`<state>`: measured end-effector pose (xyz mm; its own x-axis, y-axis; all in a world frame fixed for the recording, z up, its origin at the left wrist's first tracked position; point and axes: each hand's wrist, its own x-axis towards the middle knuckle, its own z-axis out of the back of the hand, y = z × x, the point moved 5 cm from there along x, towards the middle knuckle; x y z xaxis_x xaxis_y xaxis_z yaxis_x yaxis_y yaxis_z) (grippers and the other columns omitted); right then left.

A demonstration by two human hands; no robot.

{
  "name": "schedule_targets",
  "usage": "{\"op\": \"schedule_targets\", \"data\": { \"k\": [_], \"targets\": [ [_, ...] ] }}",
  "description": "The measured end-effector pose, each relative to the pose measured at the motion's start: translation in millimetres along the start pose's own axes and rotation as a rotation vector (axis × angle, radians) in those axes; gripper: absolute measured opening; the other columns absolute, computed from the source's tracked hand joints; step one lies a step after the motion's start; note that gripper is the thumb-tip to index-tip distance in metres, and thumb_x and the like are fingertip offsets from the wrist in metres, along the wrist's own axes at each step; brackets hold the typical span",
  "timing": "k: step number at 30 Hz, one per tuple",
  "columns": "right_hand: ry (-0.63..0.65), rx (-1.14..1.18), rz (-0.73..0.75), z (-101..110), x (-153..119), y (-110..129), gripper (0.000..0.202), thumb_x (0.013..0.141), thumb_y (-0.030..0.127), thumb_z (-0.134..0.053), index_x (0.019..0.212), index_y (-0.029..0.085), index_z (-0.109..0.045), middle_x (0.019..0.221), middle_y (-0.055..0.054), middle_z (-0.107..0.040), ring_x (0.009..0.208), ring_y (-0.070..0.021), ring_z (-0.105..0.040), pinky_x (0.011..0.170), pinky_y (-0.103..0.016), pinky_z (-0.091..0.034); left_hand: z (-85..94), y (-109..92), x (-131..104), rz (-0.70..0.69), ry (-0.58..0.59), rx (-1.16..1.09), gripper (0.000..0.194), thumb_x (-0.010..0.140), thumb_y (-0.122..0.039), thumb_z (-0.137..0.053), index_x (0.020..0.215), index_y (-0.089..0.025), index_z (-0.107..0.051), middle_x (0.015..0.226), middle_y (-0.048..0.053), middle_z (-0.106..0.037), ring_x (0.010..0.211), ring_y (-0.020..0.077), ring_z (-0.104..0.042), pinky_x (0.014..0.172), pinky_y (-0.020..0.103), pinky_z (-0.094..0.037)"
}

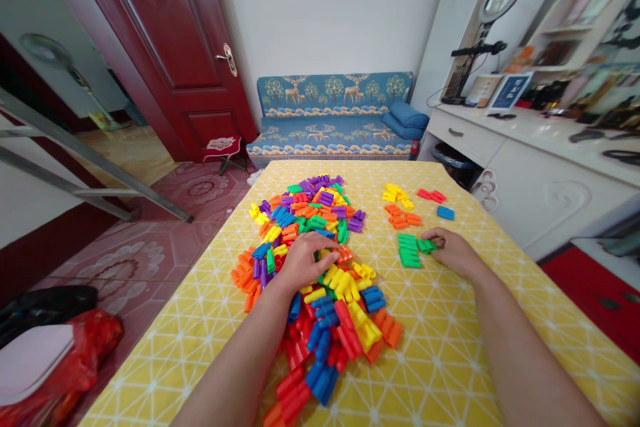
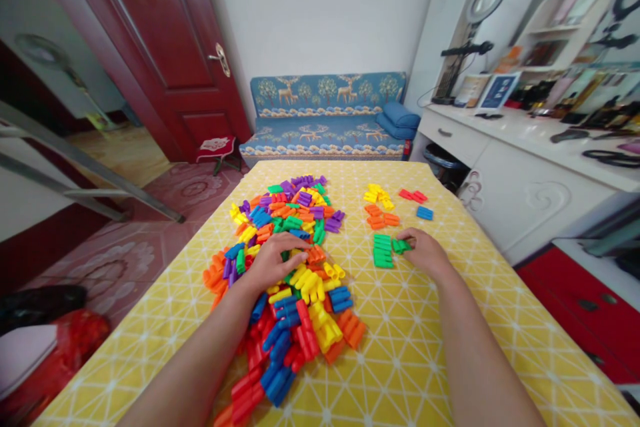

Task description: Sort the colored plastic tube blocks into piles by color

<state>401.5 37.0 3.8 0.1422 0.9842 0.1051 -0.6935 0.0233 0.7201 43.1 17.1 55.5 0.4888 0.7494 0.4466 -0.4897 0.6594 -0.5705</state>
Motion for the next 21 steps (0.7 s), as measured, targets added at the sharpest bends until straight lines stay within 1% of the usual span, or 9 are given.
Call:
{"op": "schedule_targets", "data": {
  "k": [2, 3, 7, 9, 10, 13, 16, 18, 21],
  "targets": [
    [0.040, 0.050, -0.018, -3.2, -0.4, 4.7, 0.034, 0.049, 0.011, -0.049, 0.078, 0.020, -0.065, 0.070, 0.000, -0.070, 0.065, -0.0180, -0.064, 0.058, -0.026, -0.047, 0.0, 0.1, 0.0, 0.003, 0.003, -0.001, 0.023, 0.085, -0.036, -0.060, 0.100, -0.025, -0.073, 0.097, 0.006, -0.074, 0.092, 0.0214, -0.065, 0.085, 0.034, -0.047],
    [0.028, 0.058, -0.030, -2.4, -0.1, 6.4, 0.033, 0.049, 0.011, -0.049, 0.076, 0.020, -0.065, 0.071, -0.001, -0.070, 0.067, -0.0187, -0.065, 0.060, -0.027, -0.048, 0.0, 0.2, 0.1, 0.005, 0.002, -0.001, 0.022, 0.085, -0.036, -0.060, 0.100, -0.025, -0.073, 0.097, 0.006, -0.074, 0.092, 0.0213, -0.065, 0.085, 0.034, -0.047],
    [-0.147, 0.096, -0.031, 5.4, 1.4, 16.2, 0.028, 0.052, 0.012, -0.050, 0.073, 0.019, -0.066, 0.084, -0.004, -0.071, 0.084, -0.0222, -0.065, 0.073, -0.032, -0.050, 0.0, -0.1, 0.2, 0.000, -0.006, -0.009, 0.022, 0.086, -0.035, -0.059, 0.097, -0.024, -0.074, 0.095, 0.006, -0.074, 0.091, 0.0212, -0.065, 0.084, 0.034, -0.047],
    [-0.204, 0.159, 0.020, 1.1, -0.5, 31.4, 0.027, 0.056, 0.015, -0.053, 0.079, 0.019, -0.067, 0.091, -0.006, -0.070, 0.088, -0.0228, -0.065, 0.074, -0.034, -0.050, -0.2, -0.7, 0.2, -0.005, -0.011, -0.016, 0.021, 0.086, -0.035, -0.058, 0.096, -0.024, -0.074, 0.094, 0.006, -0.074, 0.090, 0.0208, -0.066, 0.084, 0.034, -0.047],
    [-0.199, 0.193, 0.061, -5.1, -2.7, 42.9, 0.027, 0.059, 0.017, -0.054, 0.082, 0.019, -0.067, 0.092, -0.006, -0.070, 0.088, -0.0225, -0.064, 0.073, -0.034, -0.050, -0.2, -0.9, 0.1, -0.005, -0.014, -0.018, 0.021, 0.086, -0.034, -0.058, 0.096, -0.024, -0.074, 0.094, 0.006, -0.074, 0.090, 0.0206, -0.066, 0.084, 0.034, -0.047],
    [-0.057, 0.247, 0.226, -37.4, -15.8, 88.6, 0.025, 0.066, 0.019, -0.054, 0.088, 0.020, -0.067, 0.093, -0.005, -0.070, 0.085, -0.0199, -0.065, 0.074, -0.033, -0.050, -0.3, -0.7, -0.4, 0.004, -0.023, -0.010, 0.020, 0.086, -0.033, -0.058, 0.095, -0.024, -0.074, 0.093, 0.006, -0.074, 0.090, 0.0206, -0.066, 0.083, 0.033, -0.047],
    [0.152, 0.211, 0.402, -76.0, -36.3, 131.0, 0.027, 0.069, 0.014, -0.054, 0.090, 0.022, -0.068, 0.101, -0.003, -0.069, 0.094, -0.0196, -0.064, 0.086, -0.036, -0.049, -1.1, 0.7, -0.7, 0.013, -0.018, 0.015, 0.018, 0.086, -0.031, -0.059, 0.092, -0.022, -0.074, 0.088, 0.006, -0.074, 0.085, 0.0201, -0.065, 0.081, 0.033, -0.046],
    [0.209, 0.197, 0.466, -93.8, -47.8, 146.1, 0.032, 0.070, 0.013, -0.056, 0.098, 0.024, -0.069, 0.113, -0.004, -0.066, 0.107, -0.0213, -0.059, 0.095, -0.039, -0.045, -1.8, 1.7, -0.6, 0.015, -0.009, 0.027, 0.018, 0.086, -0.030, -0.059, 0.091, -0.022, -0.074, 0.085, 0.005, -0.073, 0.081, 0.0193, -0.065, 0.078, 0.032, -0.046],
    [0.243, 0.216, 0.469, -108.6, -56.3, 150.7, 0.039, 0.074, 0.018, -0.061, 0.112, 0.024, -0.066, 0.122, -0.007, -0.061, 0.116, -0.0227, -0.055, 0.102, -0.043, -0.040, -2.2, 3.0, -0.4, 0.018, -0.003, 0.024, 0.018, 0.086, -0.030, -0.059, 0.090, -0.021, -0.074, 0.081, 0.005, -0.073, 0.077, 0.0186, -0.065, 0.074, 0.030, -0.046]
  ]
}}
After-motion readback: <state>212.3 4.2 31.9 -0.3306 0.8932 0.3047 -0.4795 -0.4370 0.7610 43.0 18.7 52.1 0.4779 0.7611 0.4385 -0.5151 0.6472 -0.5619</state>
